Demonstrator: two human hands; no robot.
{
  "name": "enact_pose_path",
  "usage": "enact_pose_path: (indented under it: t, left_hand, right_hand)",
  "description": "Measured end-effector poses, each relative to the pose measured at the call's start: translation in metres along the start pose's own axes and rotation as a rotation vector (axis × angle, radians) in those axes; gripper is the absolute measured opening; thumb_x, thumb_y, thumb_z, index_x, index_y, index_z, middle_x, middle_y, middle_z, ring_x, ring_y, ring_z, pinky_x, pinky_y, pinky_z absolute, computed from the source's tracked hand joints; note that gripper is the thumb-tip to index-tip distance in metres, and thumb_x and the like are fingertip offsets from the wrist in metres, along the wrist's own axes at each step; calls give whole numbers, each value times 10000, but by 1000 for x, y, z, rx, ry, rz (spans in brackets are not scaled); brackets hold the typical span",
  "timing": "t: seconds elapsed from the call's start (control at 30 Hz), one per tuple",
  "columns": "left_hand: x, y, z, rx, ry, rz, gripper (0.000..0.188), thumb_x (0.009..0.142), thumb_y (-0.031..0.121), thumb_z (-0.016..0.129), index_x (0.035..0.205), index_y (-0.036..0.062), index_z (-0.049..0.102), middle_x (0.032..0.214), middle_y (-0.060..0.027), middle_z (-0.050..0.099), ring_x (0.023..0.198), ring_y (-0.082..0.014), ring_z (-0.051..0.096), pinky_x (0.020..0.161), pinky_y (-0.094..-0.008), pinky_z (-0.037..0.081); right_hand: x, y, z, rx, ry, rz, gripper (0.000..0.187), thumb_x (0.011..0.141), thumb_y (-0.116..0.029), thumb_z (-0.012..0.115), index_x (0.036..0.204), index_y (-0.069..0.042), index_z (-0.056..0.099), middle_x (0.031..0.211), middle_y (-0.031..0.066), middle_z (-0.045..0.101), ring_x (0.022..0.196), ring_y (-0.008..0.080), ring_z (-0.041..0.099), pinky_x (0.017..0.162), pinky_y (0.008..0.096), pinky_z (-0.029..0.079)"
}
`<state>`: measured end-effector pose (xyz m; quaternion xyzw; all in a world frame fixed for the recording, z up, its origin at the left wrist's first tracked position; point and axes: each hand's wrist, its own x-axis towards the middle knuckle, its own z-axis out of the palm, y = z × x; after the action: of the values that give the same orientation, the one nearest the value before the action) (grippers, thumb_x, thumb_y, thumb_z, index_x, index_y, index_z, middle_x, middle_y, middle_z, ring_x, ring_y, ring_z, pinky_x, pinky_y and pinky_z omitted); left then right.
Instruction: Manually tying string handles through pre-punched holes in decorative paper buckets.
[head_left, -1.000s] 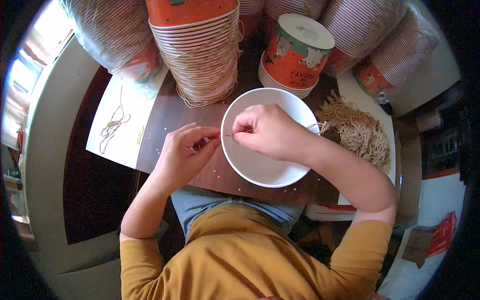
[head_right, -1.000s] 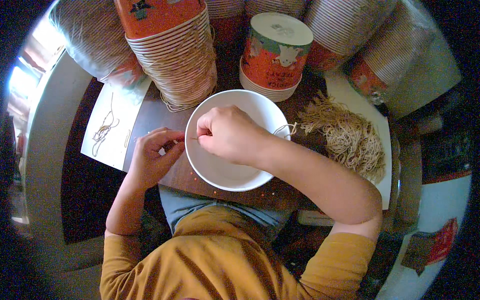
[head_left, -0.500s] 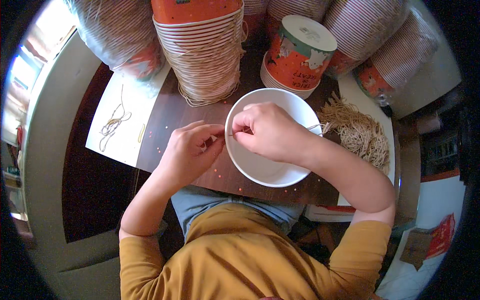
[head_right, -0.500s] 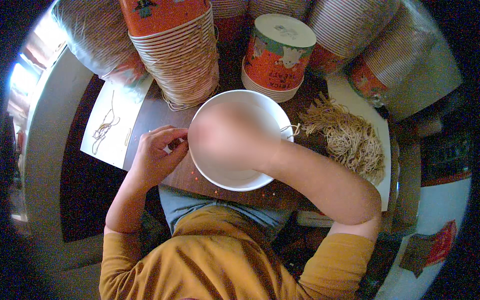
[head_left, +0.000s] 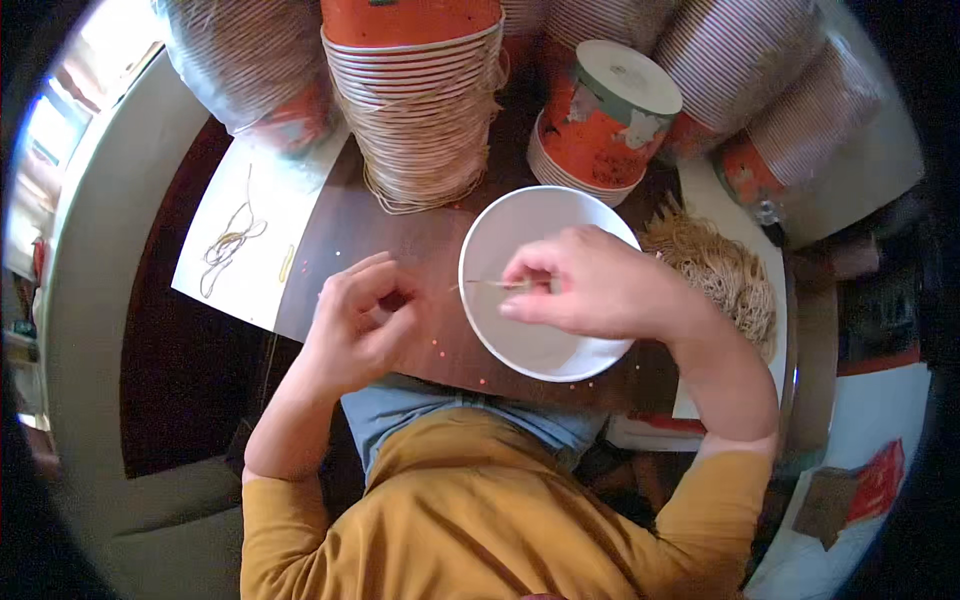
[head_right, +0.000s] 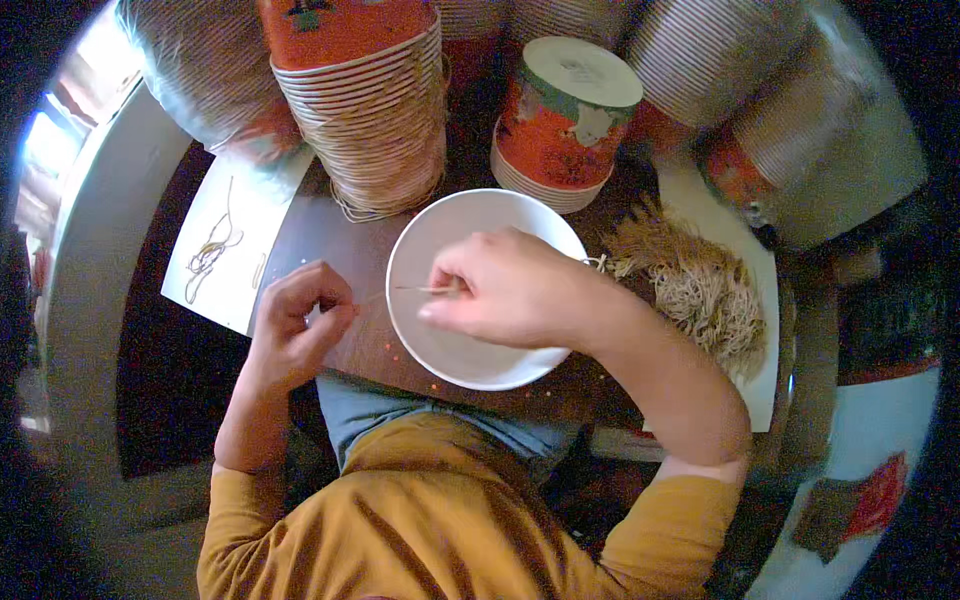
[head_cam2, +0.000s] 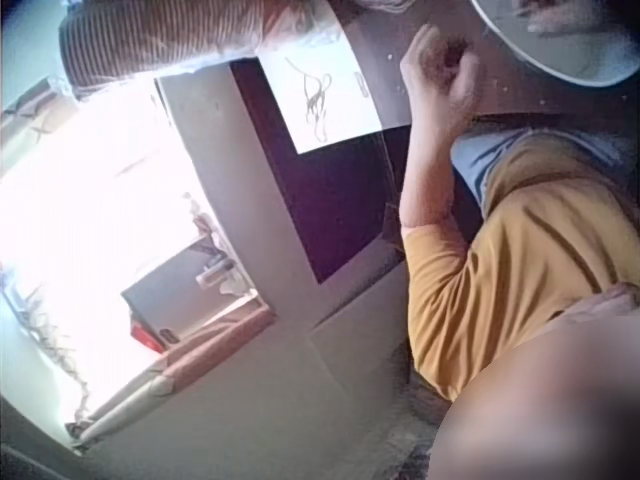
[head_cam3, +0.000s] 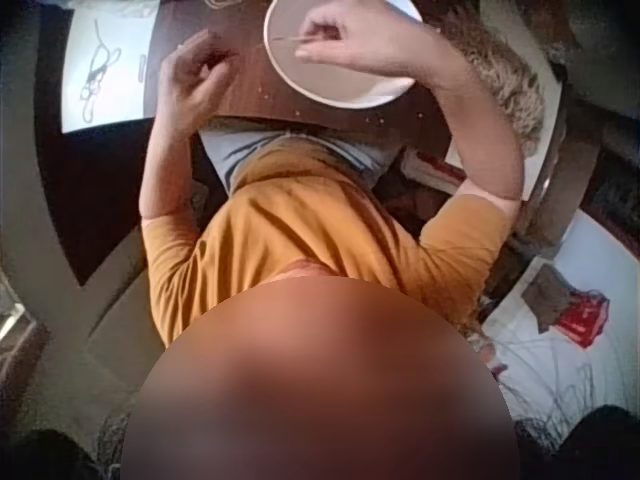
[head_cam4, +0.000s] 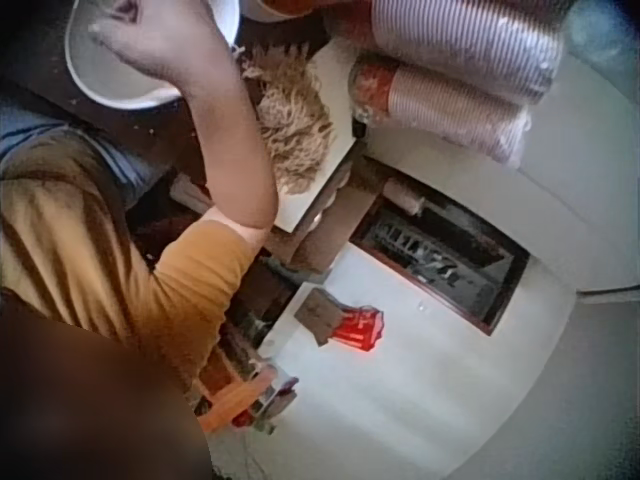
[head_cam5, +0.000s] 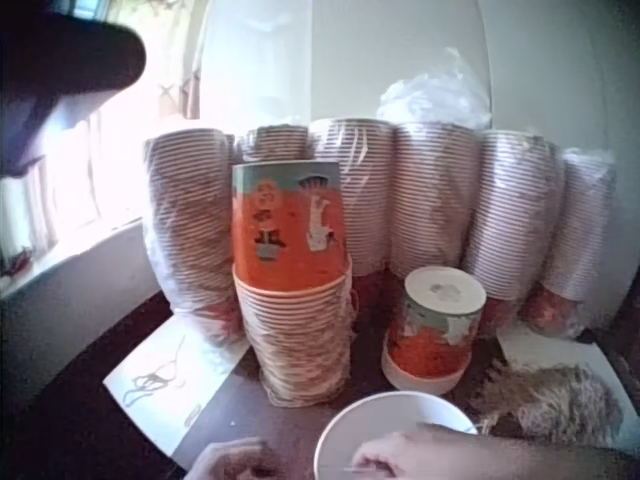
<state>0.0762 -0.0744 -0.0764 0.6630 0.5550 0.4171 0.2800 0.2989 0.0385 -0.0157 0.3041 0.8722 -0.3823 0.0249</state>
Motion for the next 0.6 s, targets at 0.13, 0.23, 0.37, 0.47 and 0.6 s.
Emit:
enact_pose_path:
  t: [0.13, 0.23, 0.37, 0.47, 0.6]
  left_hand:
    - [-9, 17, 1, -460, -36, -6, 45, 811, 16, 573, 805, -23, 596, 965, -131, 620, 767, -114, 558, 640, -225, 449]
    - [-5, 24, 11, -747, -137, 10, 70, 913, 29, 541, 896, -19, 590, 967, -100, 644, 740, -75, 552, 641, -218, 464]
    - [0, 15, 25, -905, -139, -131, 120, 943, 106, 567, 939, -7, 607, 855, -49, 654, 662, -64, 556, 617, -208, 468]
    - [-5, 20, 32, -744, -105, -232, 151, 887, 60, 643, 1010, -27, 639, 827, -24, 643, 698, -48, 571, 624, -192, 478]
    - [-10, 32, 34, -617, -171, -111, 134, 860, 45, 659, 978, -16, 651, 794, -5, 643, 691, -50, 574, 615, -190, 474]
  right_hand:
    - [-31, -19, 0, -210, 34, -154, 484, 744, -474, 704, 869, -9, 650, 806, 179, 637, 804, 324, 636, 719, 416, 493]
    - [-41, -24, 16, -379, 105, -242, 365, 723, -369, 729, 827, -36, 621, 763, 133, 590, 756, 316, 608, 688, 415, 476]
    - [-45, -20, 14, -432, 127, -346, 208, 723, -218, 711, 778, -63, 583, 750, 113, 565, 735, 314, 592, 675, 417, 470]
    - [-47, -22, 4, -402, 83, -366, 153, 757, -179, 667, 782, -52, 585, 768, 132, 577, 746, 331, 603, 670, 427, 480]
    - [-37, -35, -5, -170, 53, -572, 159, 785, -173, 634, 783, -26, 572, 781, 148, 573, 736, 343, 590, 646, 437, 465]
